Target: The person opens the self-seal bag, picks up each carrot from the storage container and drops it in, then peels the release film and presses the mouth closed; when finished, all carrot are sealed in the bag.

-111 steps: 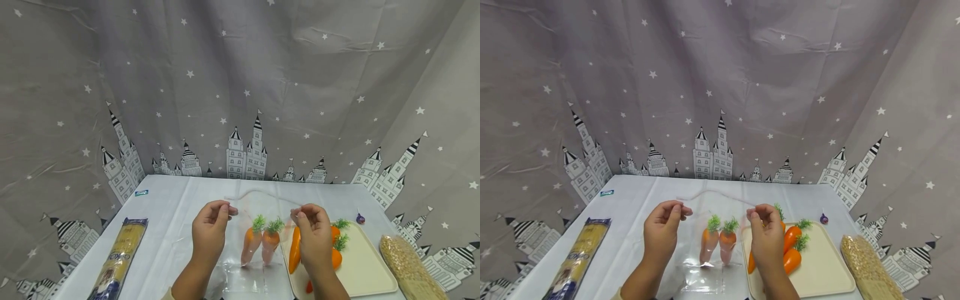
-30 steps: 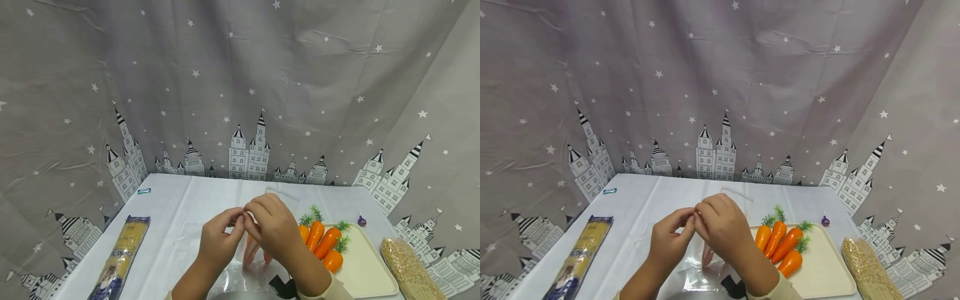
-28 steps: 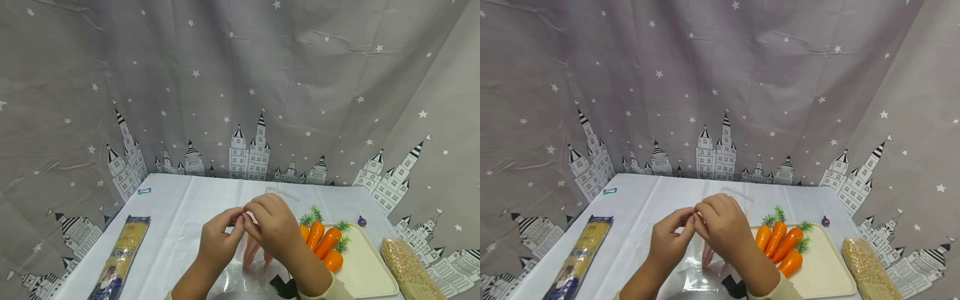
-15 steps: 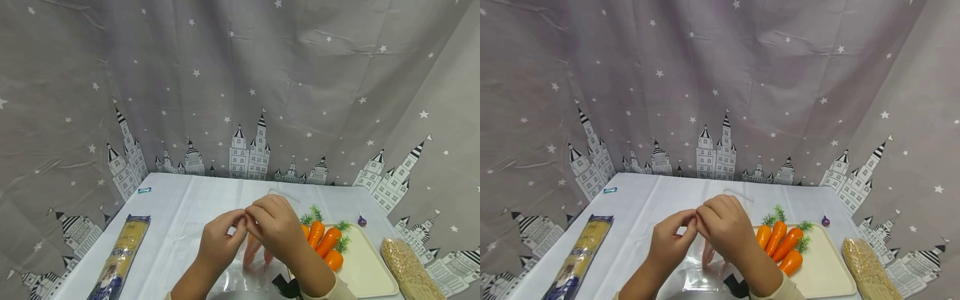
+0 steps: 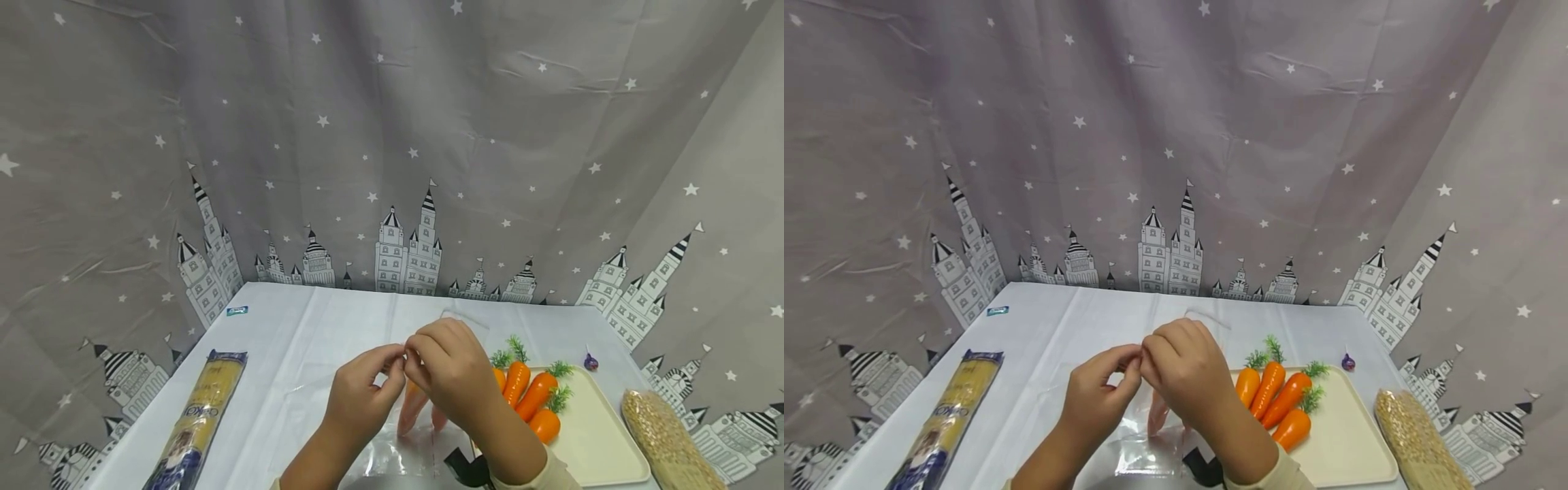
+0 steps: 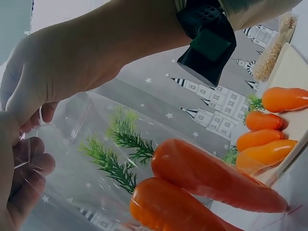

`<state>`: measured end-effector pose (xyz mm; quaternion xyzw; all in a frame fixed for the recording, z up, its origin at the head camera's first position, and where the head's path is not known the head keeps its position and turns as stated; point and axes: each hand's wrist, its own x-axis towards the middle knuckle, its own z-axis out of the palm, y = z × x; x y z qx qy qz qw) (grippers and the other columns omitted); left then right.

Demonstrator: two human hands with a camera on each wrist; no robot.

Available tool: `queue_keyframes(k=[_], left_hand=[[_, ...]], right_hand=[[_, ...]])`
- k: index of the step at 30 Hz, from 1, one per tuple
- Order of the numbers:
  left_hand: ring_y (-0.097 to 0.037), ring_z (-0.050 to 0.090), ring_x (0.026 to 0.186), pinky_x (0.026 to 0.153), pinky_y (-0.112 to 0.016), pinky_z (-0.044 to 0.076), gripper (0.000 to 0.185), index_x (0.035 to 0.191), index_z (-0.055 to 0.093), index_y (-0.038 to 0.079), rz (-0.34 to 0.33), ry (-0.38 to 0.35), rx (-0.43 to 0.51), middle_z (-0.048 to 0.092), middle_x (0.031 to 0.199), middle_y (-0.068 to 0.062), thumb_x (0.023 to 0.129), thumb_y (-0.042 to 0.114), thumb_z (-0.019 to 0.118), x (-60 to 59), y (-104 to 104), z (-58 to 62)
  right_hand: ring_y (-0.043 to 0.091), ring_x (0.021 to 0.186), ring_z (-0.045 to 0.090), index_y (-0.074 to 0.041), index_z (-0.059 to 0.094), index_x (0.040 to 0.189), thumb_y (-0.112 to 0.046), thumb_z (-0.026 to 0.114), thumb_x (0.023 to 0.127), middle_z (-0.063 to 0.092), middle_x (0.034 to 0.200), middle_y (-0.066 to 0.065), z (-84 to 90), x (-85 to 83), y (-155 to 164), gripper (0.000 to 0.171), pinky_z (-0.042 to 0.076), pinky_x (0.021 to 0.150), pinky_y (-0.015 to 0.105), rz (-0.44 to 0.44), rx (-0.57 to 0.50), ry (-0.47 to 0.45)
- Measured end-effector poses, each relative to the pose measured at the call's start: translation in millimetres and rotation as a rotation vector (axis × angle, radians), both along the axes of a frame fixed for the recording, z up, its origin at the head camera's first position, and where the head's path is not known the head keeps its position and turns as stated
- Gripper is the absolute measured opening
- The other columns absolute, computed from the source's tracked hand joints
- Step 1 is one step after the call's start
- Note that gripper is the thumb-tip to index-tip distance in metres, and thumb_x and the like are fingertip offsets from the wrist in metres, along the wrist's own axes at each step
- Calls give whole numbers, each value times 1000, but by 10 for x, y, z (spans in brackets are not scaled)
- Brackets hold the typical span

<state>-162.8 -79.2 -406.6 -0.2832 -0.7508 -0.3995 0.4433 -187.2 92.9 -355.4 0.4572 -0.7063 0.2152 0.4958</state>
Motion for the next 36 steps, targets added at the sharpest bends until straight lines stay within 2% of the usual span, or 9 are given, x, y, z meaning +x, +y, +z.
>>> queue_keyframes(k=[6, 11, 16, 22, 25, 27, 31, 36], left_hand=[[-10, 73, 75, 71, -15, 58, 21, 106, 75, 6, -7, -22, 12, 78, 90, -3, 89, -5, 68, 22, 2, 14], [-11, 74, 75, 70, -14, 58, 24, 108, 74, 5, -25, -36, 21, 78, 90, -3, 90, -8, 66, 37, 8, 17], [-12, 75, 76, 70, -14, 58, 25, 109, 74, 5, -40, -49, 31, 78, 90, -3, 90, -10, 65, 44, 17, 15], [-14, 75, 76, 71, -16, 59, 25, 111, 74, 5, -41, -85, 74, 79, 89, -3, 92, -10, 66, 44, 18, -8], [-14, 75, 77, 73, -16, 58, 24, 110, 74, 5, -45, -89, 93, 79, 90, -2, 92, -10, 66, 35, 15, -15], [-14, 75, 77, 73, -16, 58, 24, 109, 74, 4, -49, -75, 90, 79, 91, -3, 91, -10, 65, 30, 14, -14], [-14, 75, 78, 74, -16, 59, 25, 108, 74, 4, -52, -43, 66, 79, 92, -3, 90, -10, 65, 27, 20, -17], [-11, 75, 77, 74, -16, 59, 26, 108, 74, 7, -35, -35, 42, 78, 93, -2, 89, -9, 65, 31, 23, -33]], right_hand=[[20, 77, 58, -6, 71, 87, -11, 63, 95, 67, 85, 2, -43, -34, 10, 12, 51, 72, 30, 16, -20, -47], [19, 80, 59, -7, 68, 85, -5, 68, 87, 66, 85, 1, -89, -53, 7, 3, 51, 77, 27, 64, -95, -155], [19, 82, 61, -9, 67, 84, 1, 68, 80, 66, 83, -1, -120, -54, 1, 11, 51, 81, 25, 99, -176, -237], [18, 85, 63, -10, 68, 85, 2, 68, 81, 67, 85, 0, -123, -30, 24, 13, 51, 87, 19, 96, -268, -321], [19, 86, 62, -10, 70, 87, -4, 70, 85, 68, 87, 0, -119, -27, 29, 6, 49, 87, 21, 111, -215, -290], [19, 85, 61, -8, 72, 89, -9, 71, 88, 69, 88, 0, -121, -26, 17, 2, 48, 84, 25, 100, -166, -225], [20, 80, 58, -8, 73, 90, -14, 74, 90, 69, 88, 0, -119, -17, -21, 7, 46, 76, 29, 58, -125, -117], [20, 78, 58, -7, 73, 87, -11, 74, 90, 69, 86, 0, -104, -4, -37, 5, 46, 72, 30, 43, -130, -95]])
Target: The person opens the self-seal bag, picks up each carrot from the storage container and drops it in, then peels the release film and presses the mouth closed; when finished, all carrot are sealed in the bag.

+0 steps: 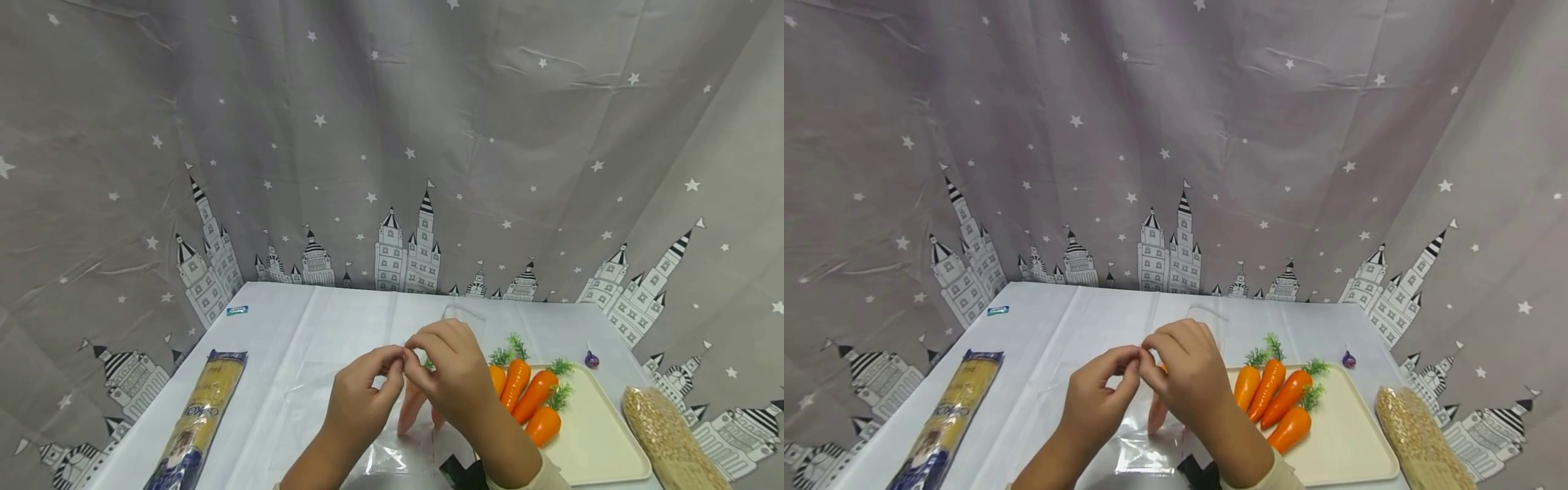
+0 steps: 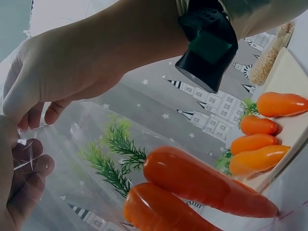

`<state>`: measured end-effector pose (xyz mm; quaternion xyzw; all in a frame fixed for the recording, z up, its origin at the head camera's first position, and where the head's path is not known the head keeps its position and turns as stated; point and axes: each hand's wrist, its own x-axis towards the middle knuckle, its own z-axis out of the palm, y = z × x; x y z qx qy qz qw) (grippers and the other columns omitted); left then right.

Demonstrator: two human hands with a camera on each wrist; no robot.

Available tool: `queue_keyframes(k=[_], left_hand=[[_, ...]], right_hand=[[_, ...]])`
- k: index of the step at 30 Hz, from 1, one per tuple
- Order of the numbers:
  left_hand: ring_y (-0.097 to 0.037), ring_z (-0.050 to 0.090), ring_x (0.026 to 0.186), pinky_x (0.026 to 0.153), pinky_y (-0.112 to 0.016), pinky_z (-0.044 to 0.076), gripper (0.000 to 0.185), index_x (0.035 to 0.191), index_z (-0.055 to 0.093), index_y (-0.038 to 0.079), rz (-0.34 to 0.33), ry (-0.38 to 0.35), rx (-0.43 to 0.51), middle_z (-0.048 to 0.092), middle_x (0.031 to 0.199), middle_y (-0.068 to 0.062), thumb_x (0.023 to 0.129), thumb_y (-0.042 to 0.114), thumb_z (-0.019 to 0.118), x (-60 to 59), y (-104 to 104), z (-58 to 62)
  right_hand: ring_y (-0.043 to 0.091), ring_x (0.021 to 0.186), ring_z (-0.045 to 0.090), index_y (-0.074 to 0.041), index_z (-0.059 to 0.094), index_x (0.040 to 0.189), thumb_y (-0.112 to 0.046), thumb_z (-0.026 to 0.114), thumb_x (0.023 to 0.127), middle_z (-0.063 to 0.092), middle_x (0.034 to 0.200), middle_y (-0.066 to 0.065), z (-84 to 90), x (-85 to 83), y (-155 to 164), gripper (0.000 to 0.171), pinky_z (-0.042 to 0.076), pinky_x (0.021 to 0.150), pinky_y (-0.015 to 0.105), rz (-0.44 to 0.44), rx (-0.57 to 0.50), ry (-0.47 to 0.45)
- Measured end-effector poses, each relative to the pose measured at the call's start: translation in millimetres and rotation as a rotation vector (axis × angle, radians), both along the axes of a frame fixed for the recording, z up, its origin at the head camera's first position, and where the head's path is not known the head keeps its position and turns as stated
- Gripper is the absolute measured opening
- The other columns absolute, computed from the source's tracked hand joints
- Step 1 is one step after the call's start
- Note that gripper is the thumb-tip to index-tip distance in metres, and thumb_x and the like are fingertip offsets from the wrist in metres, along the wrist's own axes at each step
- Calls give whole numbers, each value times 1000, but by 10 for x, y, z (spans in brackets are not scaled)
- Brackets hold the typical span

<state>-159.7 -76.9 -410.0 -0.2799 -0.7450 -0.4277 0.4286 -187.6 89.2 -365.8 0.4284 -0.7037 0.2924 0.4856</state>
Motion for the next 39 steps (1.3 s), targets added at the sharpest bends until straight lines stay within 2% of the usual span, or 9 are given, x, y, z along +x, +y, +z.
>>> queue_keyframes(k=[6, 9, 14, 20, 27, 33, 35, 39], left_hand=[[-13, 76, 80, 75, -16, 59, 25, 109, 74, 6, 7, 1, -7, 79, 96, -5, 91, -9, 65, 9, -1, 1], [-14, 76, 81, 77, -16, 59, 24, 111, 74, 5, 3, -5, -11, 79, 96, -6, 93, -8, 64, 26, 3, 8], [-14, 77, 83, 77, -16, 59, 24, 113, 73, 4, 0, -13, -29, 79, 97, -5, 94, -8, 65, 49, 6, 22], [-13, 76, 82, 75, -15, 58, 23, 114, 72, 4, -11, -33, -34, 78, 95, -2, 95, -7, 65, 62, 8, 38], [-16, 76, 82, 77, -16, 59, 24, 113, 72, 3, -17, -23, 14, 79, 94, -3, 94, -10, 65, 55, 16, 31], [-17, 76, 81, 76, -17, 59, 21, 111, 71, 3, 3, -17, 35, 79, 93, -3, 94, -9, 66, 49, 12, 14], [-17, 76, 80, 75, -17, 59, 21, 110, 71, 3, 12, -20, 42, 79, 93, -3, 94, -9, 66, 52, 10, 10], [-17, 76, 78, 74, -17, 59, 21, 110, 72, 2, 23, -30, 62, 80, 93, -4, 93, -9, 66, 55, 8, 5]], right_hand=[[20, 82, 60, -5, 69, 87, -7, 67, 92, 68, 87, 1, -14, 8, 7, 5, 49, 79, 28, 14, -2, -64], [20, 87, 61, -7, 67, 89, -4, 67, 89, 67, 88, 1, -42, 14, 11, 2, 50, 83, 26, 28, -19, -123], [18, 92, 61, -9, 66, 92, -3, 69, 88, 66, 91, 1, -86, 23, 23, 8, 49, 88, 22, 65, -67, -227], [17, 89, 62, -10, 66, 89, 1, 67, 87, 66, 93, 0, -85, 23, 38, 12, 52, 84, 22, 90, -169, -301], [12, 89, 58, -13, 64, 89, 1, 68, 92, 64, 91, -4, -63, 59, 70, 14, 51, 83, 23, 109, -290, -502], [17, 89, 60, -2, 63, 94, 10, 62, 95, 61, 91, 7, -67, 42, 99, 12, 55, 88, 20, 251, -415, -597], [18, 89, 59, 1, 62, 95, 10, 61, 97, 60, 92, 9, -73, 37, 118, 9, 55, 88, 20, 272, -444, -624], [14, 81, 56, 0, 62, 98, 3, 60, 101, 59, 93, 6, -66, 50, 171, 4, 53, 75, 18, 238, -475, -679]])
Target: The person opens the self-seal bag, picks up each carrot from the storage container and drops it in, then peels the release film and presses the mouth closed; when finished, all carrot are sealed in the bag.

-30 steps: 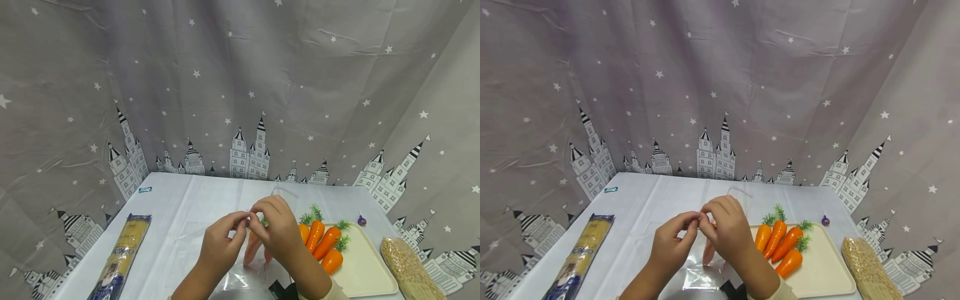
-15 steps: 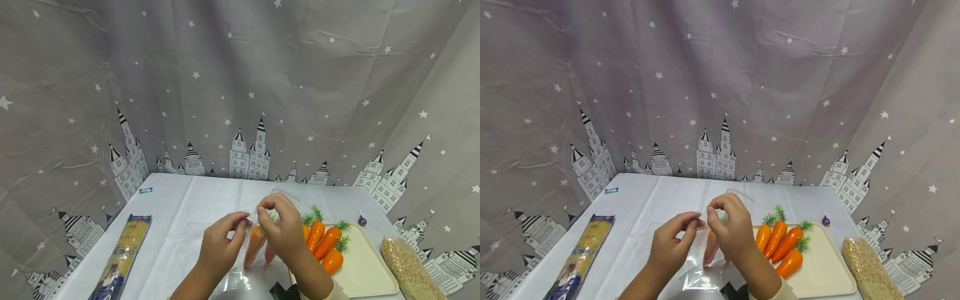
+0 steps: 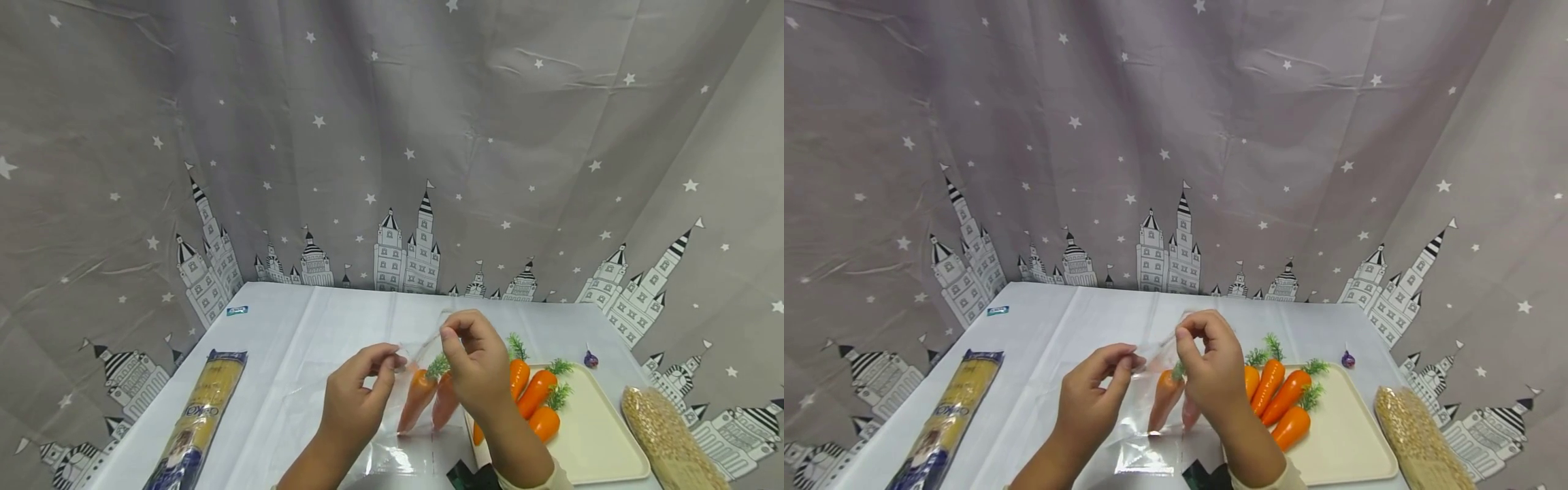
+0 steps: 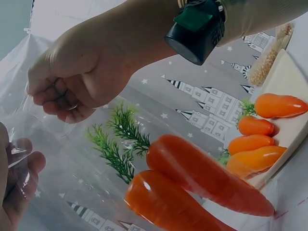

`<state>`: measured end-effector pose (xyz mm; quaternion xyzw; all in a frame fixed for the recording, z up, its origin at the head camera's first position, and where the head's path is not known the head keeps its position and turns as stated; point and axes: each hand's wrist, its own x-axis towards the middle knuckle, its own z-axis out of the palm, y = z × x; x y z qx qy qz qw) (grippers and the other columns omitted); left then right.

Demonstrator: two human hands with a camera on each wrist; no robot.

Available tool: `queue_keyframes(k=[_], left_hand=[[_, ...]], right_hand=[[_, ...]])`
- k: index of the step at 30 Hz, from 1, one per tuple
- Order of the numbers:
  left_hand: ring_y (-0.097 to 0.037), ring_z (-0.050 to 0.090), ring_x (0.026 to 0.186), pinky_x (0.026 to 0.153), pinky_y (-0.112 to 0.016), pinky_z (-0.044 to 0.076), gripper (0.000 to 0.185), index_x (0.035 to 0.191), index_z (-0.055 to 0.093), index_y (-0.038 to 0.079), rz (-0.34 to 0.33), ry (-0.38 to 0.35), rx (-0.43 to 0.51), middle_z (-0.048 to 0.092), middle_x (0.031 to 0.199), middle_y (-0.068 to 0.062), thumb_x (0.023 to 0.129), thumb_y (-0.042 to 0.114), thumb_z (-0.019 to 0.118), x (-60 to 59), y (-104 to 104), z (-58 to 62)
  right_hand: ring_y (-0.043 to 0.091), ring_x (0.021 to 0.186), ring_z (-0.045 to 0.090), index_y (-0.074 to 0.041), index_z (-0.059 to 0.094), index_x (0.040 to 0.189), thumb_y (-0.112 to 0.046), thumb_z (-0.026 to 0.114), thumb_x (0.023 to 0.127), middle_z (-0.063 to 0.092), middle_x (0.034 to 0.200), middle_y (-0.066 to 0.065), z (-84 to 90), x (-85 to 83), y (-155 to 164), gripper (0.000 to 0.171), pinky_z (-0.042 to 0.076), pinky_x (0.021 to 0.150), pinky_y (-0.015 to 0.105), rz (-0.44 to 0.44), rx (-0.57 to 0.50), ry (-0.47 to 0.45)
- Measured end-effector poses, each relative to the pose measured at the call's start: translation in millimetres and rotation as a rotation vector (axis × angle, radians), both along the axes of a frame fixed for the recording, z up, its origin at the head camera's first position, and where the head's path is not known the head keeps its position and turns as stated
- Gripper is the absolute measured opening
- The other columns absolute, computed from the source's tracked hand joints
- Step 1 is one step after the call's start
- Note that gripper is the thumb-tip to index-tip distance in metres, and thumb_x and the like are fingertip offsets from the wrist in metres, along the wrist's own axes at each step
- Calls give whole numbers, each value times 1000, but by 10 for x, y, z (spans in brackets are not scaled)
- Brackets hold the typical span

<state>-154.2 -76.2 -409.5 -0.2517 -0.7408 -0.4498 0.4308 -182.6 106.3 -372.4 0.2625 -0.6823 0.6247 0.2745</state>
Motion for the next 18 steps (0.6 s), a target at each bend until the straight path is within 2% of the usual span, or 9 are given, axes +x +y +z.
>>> queue_keyframes(k=[4, 11, 18], left_hand=[[-17, 76, 79, 74, -17, 59, 21, 109, 72, 2, 9, 11, 13, 80, 92, -4, 93, -10, 66, -12, -8, -4], [-18, 77, 81, 76, -17, 59, 21, 110, 71, 2, 10, 23, 10, 79, 93, -4, 93, -10, 66, -45, -47, -12], [-17, 77, 81, 76, -16, 58, 20, 111, 71, 3, 32, -12, 34, 79, 94, -4, 95, -8, 66, -35, -91, -36]], right_hand=[[13, 72, 49, 3, 61, 99, 0, 60, 103, 57, 93, 4, 11, 1, 60, 5, 45, 61, 22, -16, -25, -9], [11, 74, 48, 11, 59, 99, 9, 56, 100, 58, 94, 1, -10, -48, 184, 3, 44, 63, 21, -15, -111, 60], [12, 74, 48, 9, 60, 101, 10, 56, 101, 57, 95, 1, -53, -100, 323, 4, 44, 64, 19, -55, -116, 78]])
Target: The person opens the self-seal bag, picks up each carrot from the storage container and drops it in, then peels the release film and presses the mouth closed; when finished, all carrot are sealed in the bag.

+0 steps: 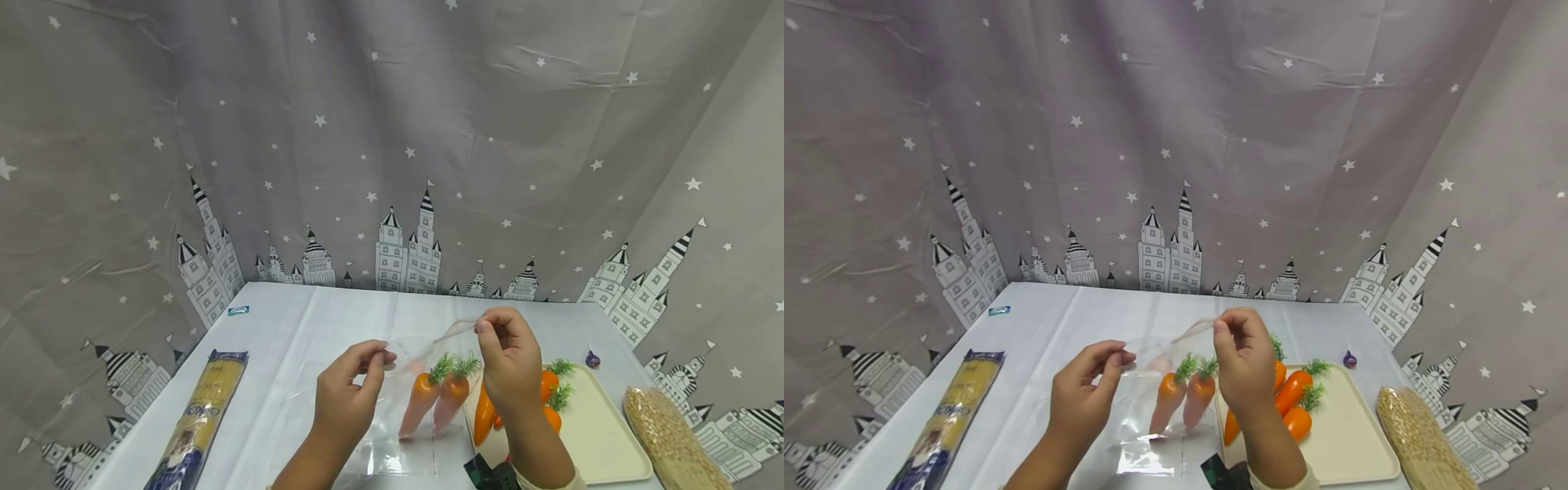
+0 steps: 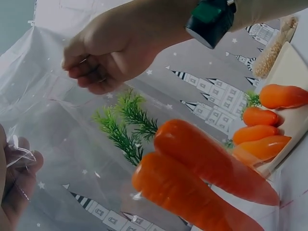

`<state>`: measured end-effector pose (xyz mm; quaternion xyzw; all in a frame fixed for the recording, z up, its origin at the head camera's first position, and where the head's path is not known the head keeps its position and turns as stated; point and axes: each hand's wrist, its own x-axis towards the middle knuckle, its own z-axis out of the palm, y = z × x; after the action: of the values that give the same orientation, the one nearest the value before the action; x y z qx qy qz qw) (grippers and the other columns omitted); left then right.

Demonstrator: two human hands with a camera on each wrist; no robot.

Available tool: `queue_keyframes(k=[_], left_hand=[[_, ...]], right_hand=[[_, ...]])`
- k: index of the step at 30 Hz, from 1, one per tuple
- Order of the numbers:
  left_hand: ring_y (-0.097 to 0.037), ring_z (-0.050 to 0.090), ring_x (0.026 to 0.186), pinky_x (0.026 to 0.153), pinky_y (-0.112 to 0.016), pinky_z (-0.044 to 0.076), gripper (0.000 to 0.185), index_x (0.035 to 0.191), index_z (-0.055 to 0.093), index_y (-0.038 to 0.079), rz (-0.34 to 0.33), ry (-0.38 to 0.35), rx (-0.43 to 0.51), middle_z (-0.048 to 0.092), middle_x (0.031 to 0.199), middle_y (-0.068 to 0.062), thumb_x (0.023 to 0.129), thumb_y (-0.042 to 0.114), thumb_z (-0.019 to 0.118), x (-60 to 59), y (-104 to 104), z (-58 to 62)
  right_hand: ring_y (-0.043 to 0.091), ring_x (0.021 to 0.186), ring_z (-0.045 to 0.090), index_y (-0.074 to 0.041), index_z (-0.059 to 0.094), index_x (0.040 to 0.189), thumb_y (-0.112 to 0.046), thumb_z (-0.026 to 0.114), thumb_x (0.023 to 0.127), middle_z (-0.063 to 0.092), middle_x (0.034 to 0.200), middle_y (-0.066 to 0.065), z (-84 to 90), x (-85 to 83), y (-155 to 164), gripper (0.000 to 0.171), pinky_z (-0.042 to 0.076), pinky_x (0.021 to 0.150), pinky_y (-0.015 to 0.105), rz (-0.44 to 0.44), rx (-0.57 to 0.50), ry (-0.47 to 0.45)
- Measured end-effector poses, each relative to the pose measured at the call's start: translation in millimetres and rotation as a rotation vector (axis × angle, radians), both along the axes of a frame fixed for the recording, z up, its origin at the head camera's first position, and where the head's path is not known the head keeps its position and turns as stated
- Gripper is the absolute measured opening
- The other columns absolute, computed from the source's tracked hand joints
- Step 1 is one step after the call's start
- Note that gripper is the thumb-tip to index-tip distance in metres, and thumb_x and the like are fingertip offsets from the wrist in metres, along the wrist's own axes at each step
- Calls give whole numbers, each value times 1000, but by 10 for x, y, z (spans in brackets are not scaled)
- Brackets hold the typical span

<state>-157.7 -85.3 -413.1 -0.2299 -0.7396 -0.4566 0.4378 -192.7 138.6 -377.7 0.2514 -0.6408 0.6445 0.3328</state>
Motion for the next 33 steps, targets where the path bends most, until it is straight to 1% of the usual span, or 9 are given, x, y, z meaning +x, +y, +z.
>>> queue_keyframes(k=[6, 10, 13, 18, 22, 26, 29, 31, 33], left_hand=[[-16, 77, 82, 76, -15, 58, 20, 113, 71, 5, -21, -46, 23, 79, 96, -4, 98, -7, 65, 5, 14, 8], [-16, 77, 83, 77, -15, 58, 21, 113, 71, 6, -15, -56, 24, 79, 97, -4, 98, -6, 65, 16, 20, 16], [-16, 77, 83, 75, -15, 58, 21, 113, 71, 7, -6, -68, 31, 80, 97, -3, 98, -6, 66, 30, 22, 20], [-13, 77, 83, 70, -17, 58, 21, 112, 71, 8, -2, -92, 37, 80, 97, 0, 98, -6, 66, 40, 28, 24], [-12, 77, 83, 73, -18, 59, 20, 111, 71, 8, 10, -96, 41, 80, 98, 2, 98, -6, 66, 40, 18, 35], [-13, 77, 82, 70, -17, 58, 20, 110, 71, 8, 19, -90, 47, 80, 97, 0, 98, -7, 65, 43, 11, 44], [-13, 77, 81, 67, -17, 57, 21, 110, 72, 9, 23, -95, 55, 80, 97, 0, 98, -7, 65, 48, 7, 52], [-13, 77, 81, 66, -17, 57, 21, 110, 72, 10, 22, -100, 62, 80, 97, 1, 98, -6, 65, 52, 5, 58], [-13, 77, 82, 67, -18, 57, 22, 110, 72, 10, 28, -97, 63, 80, 98, 2, 98, -6, 65, 53, 6, 61]], right_hand=[[12, 81, 52, 6, 62, 103, 8, 58, 101, 56, 96, -1, -76, -43, 164, 5, 49, 71, 13, -132, 42, -17], [11, 76, 49, 6, 61, 104, 4, 58, 102, 56, 94, -3, -90, -60, 256, 4, 45, 65, 16, -165, 20, -73], [11, 73, 48, 6, 61, 104, 1, 57, 104, 56, 95, -3, -85, -70, 316, 6, 44, 62, 16, -189, 10, -110], [13, 81, 52, 6, 61, 105, -4, 57, 106, 57, 96, -2, -75, -68, 428, 10, 49, 68, 13, -255, 5, -152], [14, 84, 53, 5, 60, 107, -7, 56, 107, 56, 98, -2, -79, -71, 514, 12, 49, 70, 12, -303, 4, -185], [16, 86, 54, 5, 59, 109, -8, 55, 108, 57, 100, 2, -99, -78, 611, 14, 48, 68, 13, -316, -19, -218], [17, 90, 56, 3, 59, 109, -9, 54, 108, 58, 102, 5, -113, -83, 670, 13, 49, 71, 13, -324, -31, -240], [16, 94, 58, 0, 60, 109, -11, 55, 108, 58, 104, 5, -124, -86, 702, 12, 50, 76, 11, -342, -29, -251], [16, 96, 59, -2, 61, 108, -11, 55, 108, 58, 104, 6, -135, -90, 731, 11, 50, 79, 11, -358, -29, -255]])
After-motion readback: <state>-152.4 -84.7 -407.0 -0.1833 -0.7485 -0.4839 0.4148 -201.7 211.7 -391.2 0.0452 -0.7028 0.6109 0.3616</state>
